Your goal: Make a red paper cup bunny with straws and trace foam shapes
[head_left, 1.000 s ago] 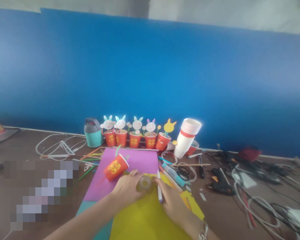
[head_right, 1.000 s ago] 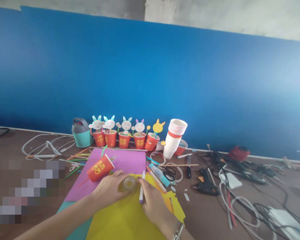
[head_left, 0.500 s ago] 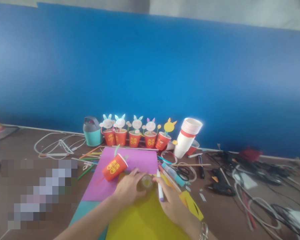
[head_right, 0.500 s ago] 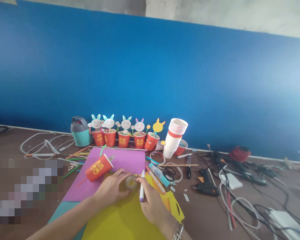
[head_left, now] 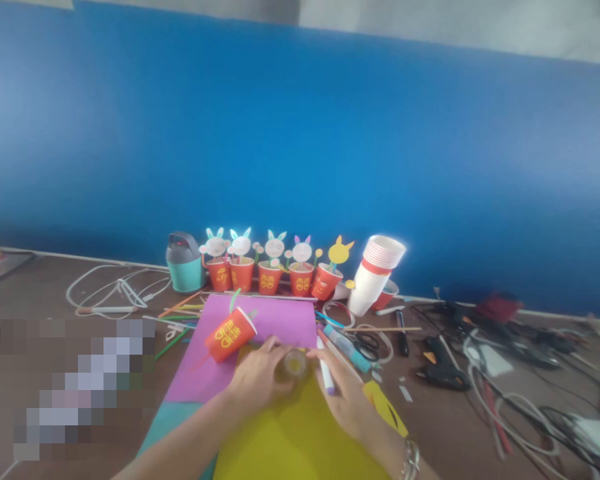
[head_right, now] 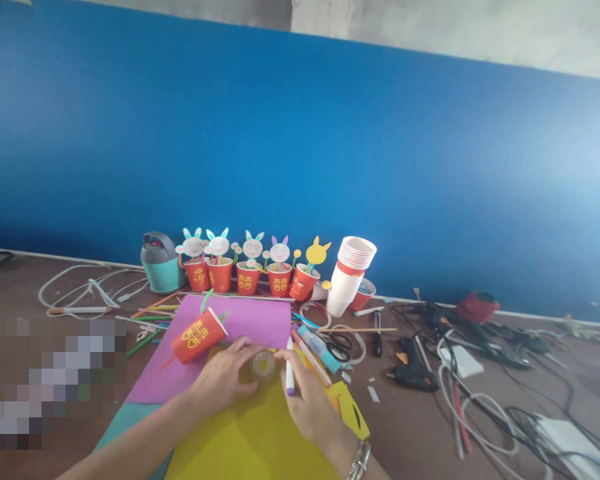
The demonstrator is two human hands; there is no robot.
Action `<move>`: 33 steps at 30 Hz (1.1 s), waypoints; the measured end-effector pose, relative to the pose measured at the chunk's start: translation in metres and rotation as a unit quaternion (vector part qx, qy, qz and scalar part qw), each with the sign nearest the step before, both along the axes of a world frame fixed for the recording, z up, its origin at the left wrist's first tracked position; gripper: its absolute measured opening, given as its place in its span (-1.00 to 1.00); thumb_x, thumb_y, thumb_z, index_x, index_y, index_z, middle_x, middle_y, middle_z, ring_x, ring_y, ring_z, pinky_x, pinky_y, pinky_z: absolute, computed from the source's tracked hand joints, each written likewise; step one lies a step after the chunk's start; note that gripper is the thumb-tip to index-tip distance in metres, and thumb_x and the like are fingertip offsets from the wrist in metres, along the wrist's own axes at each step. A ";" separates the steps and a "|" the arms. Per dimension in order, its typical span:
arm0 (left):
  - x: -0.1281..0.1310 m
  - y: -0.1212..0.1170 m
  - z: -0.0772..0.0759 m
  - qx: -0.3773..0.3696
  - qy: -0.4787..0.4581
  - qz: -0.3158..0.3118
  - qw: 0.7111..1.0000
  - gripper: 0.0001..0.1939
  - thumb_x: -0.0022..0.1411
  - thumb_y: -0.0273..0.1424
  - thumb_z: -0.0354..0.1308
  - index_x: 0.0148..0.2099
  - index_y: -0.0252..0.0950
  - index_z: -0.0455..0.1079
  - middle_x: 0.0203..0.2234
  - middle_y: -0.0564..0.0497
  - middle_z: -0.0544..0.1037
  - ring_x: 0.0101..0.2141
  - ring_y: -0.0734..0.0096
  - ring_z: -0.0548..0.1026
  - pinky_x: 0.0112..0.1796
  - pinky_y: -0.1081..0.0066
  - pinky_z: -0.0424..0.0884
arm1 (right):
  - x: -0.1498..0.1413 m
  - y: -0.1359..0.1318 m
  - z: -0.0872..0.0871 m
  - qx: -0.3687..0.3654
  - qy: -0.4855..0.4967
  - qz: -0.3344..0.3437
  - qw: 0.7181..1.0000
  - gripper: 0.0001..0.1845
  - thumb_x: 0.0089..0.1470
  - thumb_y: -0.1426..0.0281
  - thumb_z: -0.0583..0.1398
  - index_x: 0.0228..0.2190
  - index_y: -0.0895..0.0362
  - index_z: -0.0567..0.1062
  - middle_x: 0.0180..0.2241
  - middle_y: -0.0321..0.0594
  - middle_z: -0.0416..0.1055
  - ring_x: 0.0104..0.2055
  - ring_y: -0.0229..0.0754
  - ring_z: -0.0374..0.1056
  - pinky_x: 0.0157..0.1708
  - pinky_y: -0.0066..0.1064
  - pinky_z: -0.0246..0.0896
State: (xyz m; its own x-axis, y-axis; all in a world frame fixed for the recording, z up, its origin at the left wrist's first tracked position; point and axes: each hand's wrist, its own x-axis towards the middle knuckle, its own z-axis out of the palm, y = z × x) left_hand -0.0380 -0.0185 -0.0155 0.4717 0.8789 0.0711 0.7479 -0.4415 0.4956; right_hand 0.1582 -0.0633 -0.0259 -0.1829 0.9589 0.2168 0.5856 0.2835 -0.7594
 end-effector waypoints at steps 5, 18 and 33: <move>-0.002 -0.001 0.000 -0.016 0.005 0.012 1.000 -0.53 0.01 -0.22 0.17 0.02 -0.13 0.37 -0.10 -0.03 0.45 -0.26 0.23 0.52 -0.24 0.35 0.38 | -0.002 0.005 0.022 0.013 0.054 -0.068 0.996 -0.64 0.23 0.22 -0.01 -0.02 0.05 0.38 0.02 -0.11 0.39 0.09 -0.08 0.28 0.09 -0.23 0.20; 0.001 -0.002 0.000 0.003 0.013 0.006 1.000 -0.68 0.09 -0.27 0.11 -0.06 -0.05 0.40 -0.22 0.03 0.48 -0.33 0.34 0.53 -0.33 0.44 0.34 | -0.014 0.019 0.038 0.098 -0.137 0.102 0.980 -0.91 0.02 0.51 0.05 -0.39 0.11 0.32 -0.46 -0.28 0.37 -0.38 -0.19 0.30 -0.34 -0.37 0.15; 0.000 0.000 -0.007 0.019 0.010 0.007 1.000 -0.72 0.04 -0.24 0.15 -0.14 -0.07 0.39 -0.26 0.07 0.46 -0.36 0.32 0.53 -0.32 0.38 0.31 | -0.019 0.025 0.029 0.152 -0.253 0.160 0.942 -0.84 -0.06 0.53 0.06 -0.38 0.11 0.36 -0.42 -0.25 0.34 -0.35 -0.17 0.24 -0.29 -0.37 0.10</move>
